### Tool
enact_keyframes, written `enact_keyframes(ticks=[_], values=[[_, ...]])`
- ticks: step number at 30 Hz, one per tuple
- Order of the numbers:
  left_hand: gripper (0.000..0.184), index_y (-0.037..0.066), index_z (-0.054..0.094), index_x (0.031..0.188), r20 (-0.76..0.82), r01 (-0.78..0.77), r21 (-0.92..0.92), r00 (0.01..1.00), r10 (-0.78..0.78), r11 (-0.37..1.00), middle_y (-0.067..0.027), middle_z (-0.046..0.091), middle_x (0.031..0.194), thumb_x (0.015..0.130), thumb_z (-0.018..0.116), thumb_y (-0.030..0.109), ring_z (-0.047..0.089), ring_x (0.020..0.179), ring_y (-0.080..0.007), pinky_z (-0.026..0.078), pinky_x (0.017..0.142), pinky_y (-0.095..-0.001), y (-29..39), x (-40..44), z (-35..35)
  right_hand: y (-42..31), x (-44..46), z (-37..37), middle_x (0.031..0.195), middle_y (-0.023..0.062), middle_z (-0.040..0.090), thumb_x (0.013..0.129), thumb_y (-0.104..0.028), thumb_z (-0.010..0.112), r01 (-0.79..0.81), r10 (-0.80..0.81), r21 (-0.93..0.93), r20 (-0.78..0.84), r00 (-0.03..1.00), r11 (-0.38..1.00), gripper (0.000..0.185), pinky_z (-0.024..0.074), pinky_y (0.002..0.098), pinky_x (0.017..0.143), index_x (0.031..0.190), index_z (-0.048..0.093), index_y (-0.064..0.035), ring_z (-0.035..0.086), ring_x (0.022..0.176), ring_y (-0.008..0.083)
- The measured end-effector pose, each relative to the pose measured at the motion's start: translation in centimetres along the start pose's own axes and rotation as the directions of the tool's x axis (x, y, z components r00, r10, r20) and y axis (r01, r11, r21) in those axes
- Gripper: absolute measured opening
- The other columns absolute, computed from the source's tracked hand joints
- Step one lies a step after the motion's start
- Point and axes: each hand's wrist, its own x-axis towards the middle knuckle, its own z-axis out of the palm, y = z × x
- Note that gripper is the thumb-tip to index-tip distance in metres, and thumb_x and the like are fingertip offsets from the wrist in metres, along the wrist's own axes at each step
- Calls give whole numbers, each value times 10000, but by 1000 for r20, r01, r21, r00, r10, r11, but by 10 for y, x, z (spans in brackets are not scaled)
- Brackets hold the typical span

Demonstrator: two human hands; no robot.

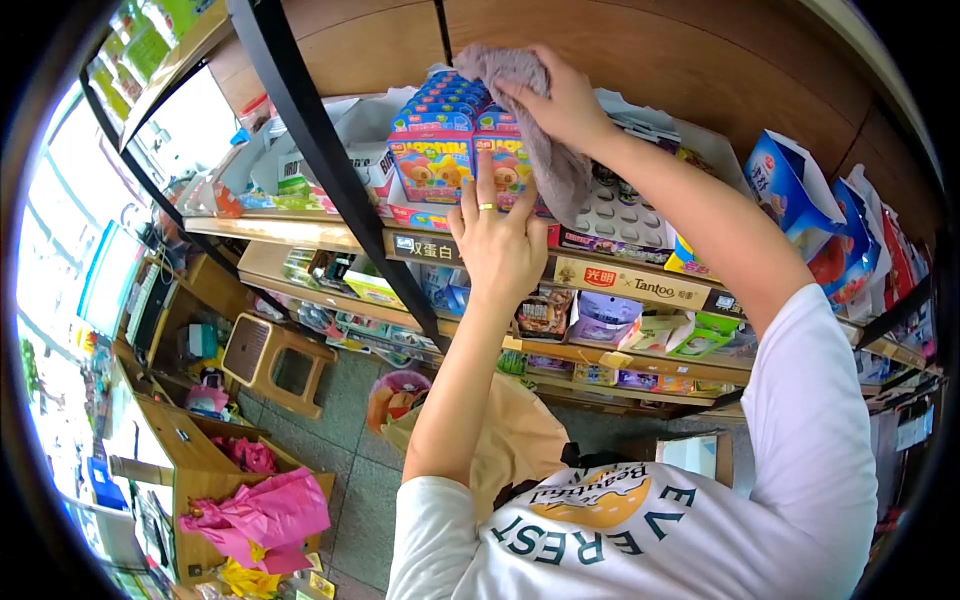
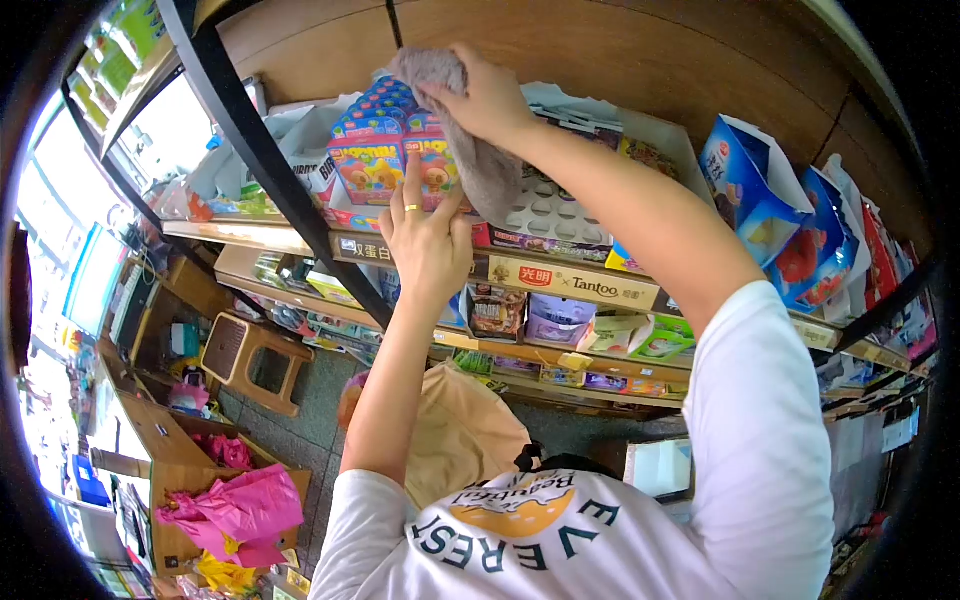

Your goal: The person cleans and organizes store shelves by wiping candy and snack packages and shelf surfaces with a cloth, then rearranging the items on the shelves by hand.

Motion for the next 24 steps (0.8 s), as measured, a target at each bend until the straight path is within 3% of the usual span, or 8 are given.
enact_keyframes(ticks=[4, 6, 7, 8, 10, 18, 22, 24], values=[[295, 83, 622, 955, 69, 6, -3, 998, -6, 1000, -204, 343, 1288, 689, 505, 138, 417, 1061, -347, 296, 860, -431, -1, 2, -6, 9, 41, -19, 929, 176, 609, 686, -422, 646, -59, 173, 493, -189, 967, 868, 542, 466, 340, 723, 1087, 517, -80, 599, 850, 300], [344, 86, 567, 1045, -56, 31, -47, 998, -34, 998, -219, 380, 1233, 706, 538, 143, 420, 1056, -348, 288, 869, -440, -3, 8, -9, -44, 62, -50, 896, 137, 585, 745, -191, 604, 84, -74, 408, -40, 996, 909, 361, 458, 339, 718, 1050, 478, -43, 571, 811, 308], [369, 56, 517, 1059, -84, 38, -31, 996, -41, 999, -217, 407, 1186, 711, 573, 164, 420, 1049, -353, 276, 883, -450, -7, 11, -13, -48, 76, -40, 925, 177, 609, 662, -472, 640, 51, -47, 173, -25, 999, 984, 567, 468, 322, 718, 1078, 526, -104, 594, 865, 298], [369, 56, 517, 1059, -91, 40, -12, 995, -41, 999, -217, 407, 1186, 711, 573, 164, 420, 1049, -353, 276, 883, -450, -15, 15, -12, -46, 74, -36, 1042, 177, 560, 717, -386, 638, 31, -95, 307, 196, 976, 951, 571, 424, 324, 826, 1153, 471, -57, 544, 963, 248], [344, 22, 509, 960, -248, 146, 42, 960, -131, 988, -216, 417, 1161, 700, 579, 237, 413, 1040, -367, 291, 859, -457, -32, 20, -9, -56, 75, 4, 1080, 207, 524, 714, -447, 606, 295, -208, -90, 519, 829, 951, 593, 402, 374, 861, 1148, 465, -68, 506, 1020, 311], [382, 18, 508, 941, -66, 216, 93, 975, -211, 972, -215, 419, 1176, 659, 562, 271, 392, 1083, -356, 218, 946, -490, -44, 12, -2, -45, 33, 54, 1020, 225, 537, 797, -434, 497, 324, -216, -219, 404, 889, 921, 465, 451, 441, 741, 1078, 424, -69, 558, 864, 382], [382, 25, 520, 943, -51, 231, 122, 973, -227, 965, -221, 416, 1168, 665, 560, 285, 394, 1079, -358, 203, 955, -505, -43, 10, -5, -44, 45, 53, 895, 221, 587, 797, -432, 509, 101, -69, -118, 250, 966, 988, 463, 451, 436, 719, 1078, 440, -70, 576, 825, 367], [371, 28, 523, 925, -57, 224, 125, 974, -218, 967, -217, 422, 1158, 666, 560, 290, 397, 1075, -358, 209, 950, -498, -45, 9, -5, -33, 53, 54, 893, 219, 588, 780, -452, 533, 20, -19, 49, -24, 1000, 999, 492, 453, 430, 702, 1081, 467, -69, 579, 831, 358]])
